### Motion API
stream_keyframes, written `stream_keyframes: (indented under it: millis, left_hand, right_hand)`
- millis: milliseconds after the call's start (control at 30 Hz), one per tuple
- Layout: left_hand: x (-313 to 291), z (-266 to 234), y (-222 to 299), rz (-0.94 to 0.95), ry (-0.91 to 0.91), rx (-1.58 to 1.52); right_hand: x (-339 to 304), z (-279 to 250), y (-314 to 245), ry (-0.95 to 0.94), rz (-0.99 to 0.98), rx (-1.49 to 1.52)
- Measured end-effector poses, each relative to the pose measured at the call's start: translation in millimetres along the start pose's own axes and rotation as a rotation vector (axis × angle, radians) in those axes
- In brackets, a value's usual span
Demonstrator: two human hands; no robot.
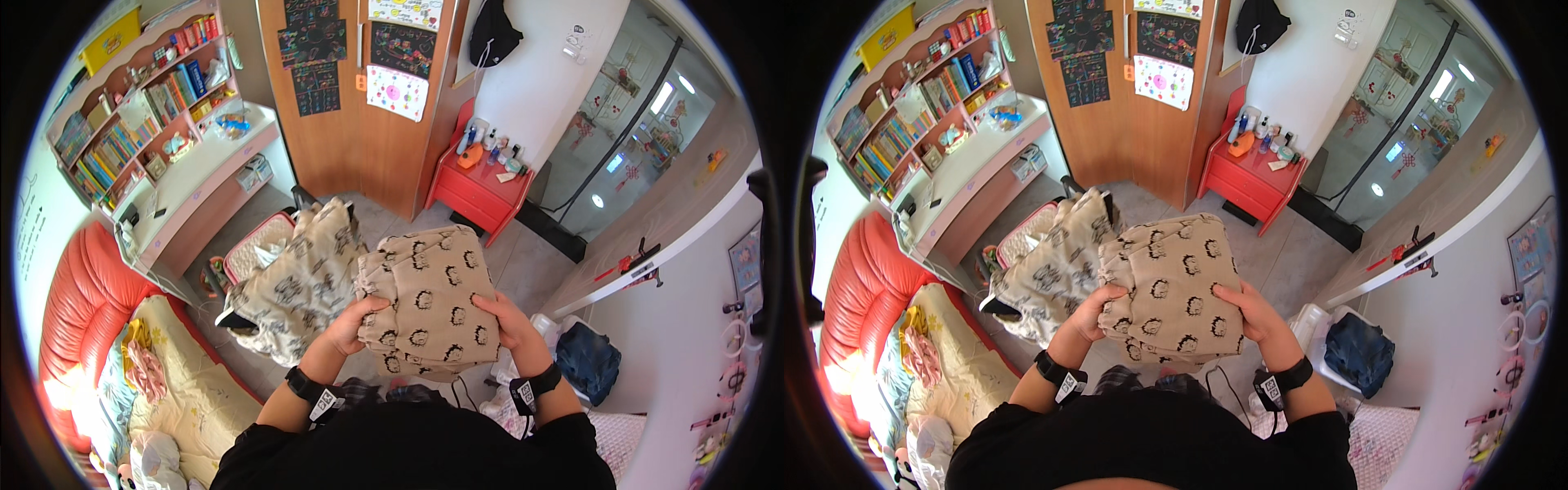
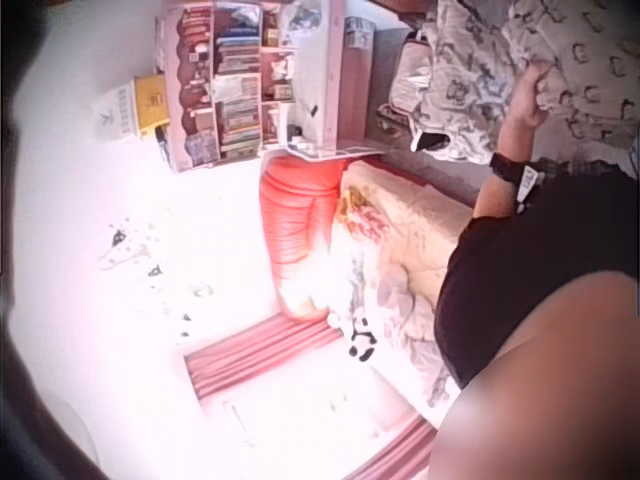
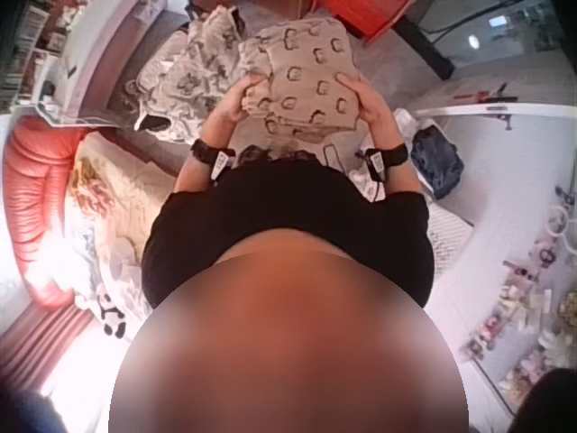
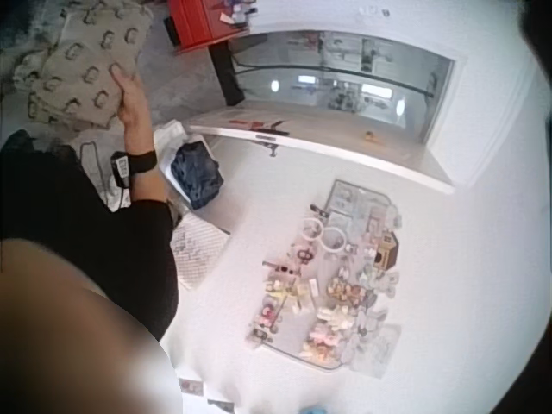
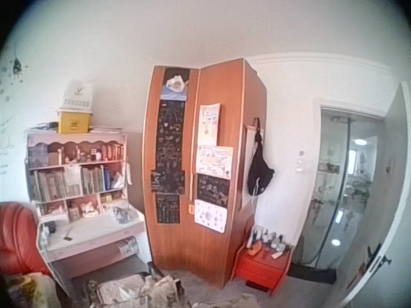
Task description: The person folds a patterned cloth on the bed, then folds a pair of gray pants and places them on a chair. They fold a pair of jeans on the bed and place them on the chair. Finally, they pick up a yellow cloth from the bed and place it on the chair.
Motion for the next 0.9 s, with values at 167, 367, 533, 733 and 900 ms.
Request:
stream_keyframes:
  millis: [167, 367, 533, 733, 900]
  left_hand:
    - [73.2, 44.5, 32.8, -0.081, -0.017, 0.104]
    - [171.7, 113.5, 106.6, -0.045, -0.130, 0.205]
    - [223.4, 139.3, 163.9, 0.079, -0.206, 0.256]
    - [278.8, 94.4, 224.8, 0.101, -0.116, 0.181]
    - [294.2, 39.3, 261.3, 0.187, -0.007, 0.073]
  right_hand:
    - [34.8, -33.0, -50.7, 0.054, -0.072, 0.077]
    - [93.9, -53.7, -145.4, 0.044, -0.252, 0.154]
    - [144.6, -47.4, -210.3, 0.030, -0.307, 0.110]
    - [235.3, -14.1, -245.5, -0.067, -0.299, 0.027]
    - [307.5, 17.6, -245.5, -0.165, -0.120, -0.088]
Point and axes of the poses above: each hand's wrist, its own x-axis towards the middle knuckle, its own z-axis out of the palm, y = z × x, the point moved 8 cm from there along x, towards the middle knuckle, and after that the axes turned 9 degrees about y, right-handed, at the moved point
